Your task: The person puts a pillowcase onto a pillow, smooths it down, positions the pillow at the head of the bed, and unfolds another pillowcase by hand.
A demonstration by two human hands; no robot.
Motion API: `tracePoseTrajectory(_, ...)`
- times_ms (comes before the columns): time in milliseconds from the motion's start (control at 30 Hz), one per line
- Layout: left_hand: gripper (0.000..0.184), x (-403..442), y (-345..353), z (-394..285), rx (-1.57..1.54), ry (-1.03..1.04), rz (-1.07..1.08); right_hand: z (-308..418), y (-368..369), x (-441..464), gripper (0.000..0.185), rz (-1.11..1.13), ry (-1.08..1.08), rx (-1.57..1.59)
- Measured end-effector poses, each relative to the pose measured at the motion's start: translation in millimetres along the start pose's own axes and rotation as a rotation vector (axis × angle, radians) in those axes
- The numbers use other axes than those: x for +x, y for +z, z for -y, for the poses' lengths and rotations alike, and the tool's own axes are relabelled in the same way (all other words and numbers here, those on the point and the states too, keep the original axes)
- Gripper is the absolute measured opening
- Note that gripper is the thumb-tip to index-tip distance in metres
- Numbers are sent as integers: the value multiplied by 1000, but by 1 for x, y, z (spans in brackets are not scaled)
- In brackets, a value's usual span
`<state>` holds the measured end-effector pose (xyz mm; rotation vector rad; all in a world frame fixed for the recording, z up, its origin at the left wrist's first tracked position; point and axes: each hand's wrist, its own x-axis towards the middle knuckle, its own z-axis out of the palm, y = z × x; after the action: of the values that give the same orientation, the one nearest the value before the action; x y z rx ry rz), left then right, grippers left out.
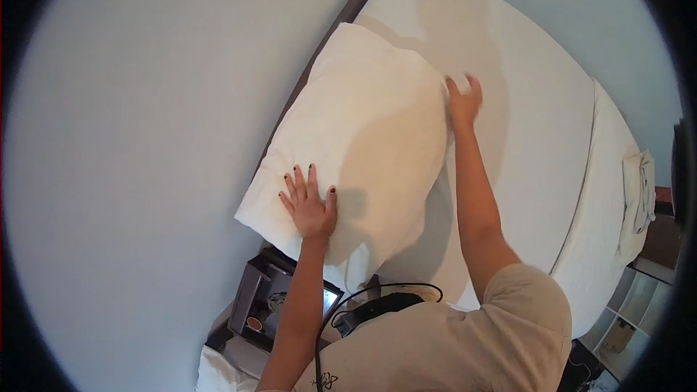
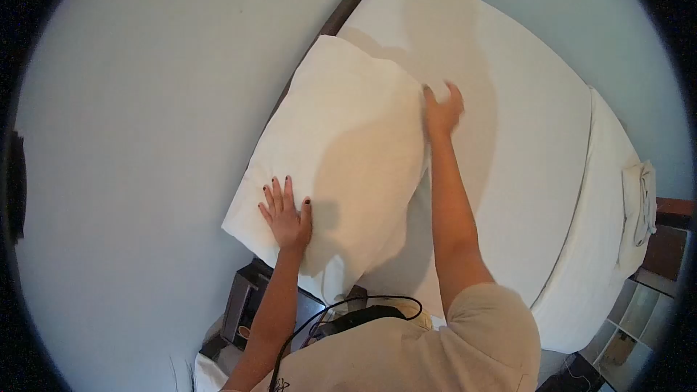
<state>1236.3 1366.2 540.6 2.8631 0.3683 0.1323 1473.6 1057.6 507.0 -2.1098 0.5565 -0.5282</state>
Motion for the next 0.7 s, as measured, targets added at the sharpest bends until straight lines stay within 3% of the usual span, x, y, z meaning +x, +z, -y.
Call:
tracePoseTrajectory(33,63,0,1,-2,-7,7,4,-28,-9,-8,56,-90,147,-2)
tracePoseTrajectory(100,62,-1,1,5,-95,21,-29,-25,-42,-28,68,262,880,528)
tracePoseTrajectory(133,62,0,-2,11,-161,54,-58,-27,-46,-40,67,351,880,818)
tracePoseTrajectory(167,62,-1,3,24,-197,-23,-225,-32,-43,-49,66,438,862,1113)
tracePoseTrajectory(200,63,-1,-1,28,-235,-100,-392,-32,-36,-49,66,424,860,1119)
tracePoseTrajectory(233,69,-3,-8,37,38,-294,-424,-29,-28,-45,63,501,894,1174)
tracePoseTrajectory(267,75,-3,-18,43,115,-614,-451,-26,-22,-40,60,582,928,1231)
tracePoseTrajectory(300,75,-7,-12,71,116,-605,-455,-18,-22,-36,60,576,927,1241)
tracePoseTrajectory(333,76,-13,7,113,-569,-901,-394,-6,-23,-29,57,563,839,1154)
tracePoseTrajectory(400,77,-26,16,142,-1265,-1125,-295,14,-25,-16,54,554,756,1086)
tracePoseTrajectory(467,69,-38,12,150,-1548,-1127,-7,23,-20,-11,51,584,587,1190)
tracePoseTrajectory(500,69,-39,11,143,-1539,-1127,-6,19,-9,-8,51,580,594,1195)
tracePoseTrajectory(567,59,-46,10,121,-1610,-913,-289,5,0,5,55,452,476,1143)
tracePoseTrajectory(700,52,-52,48,140,-1330,-1015,-438,-63,36,19,61,310,447,930)
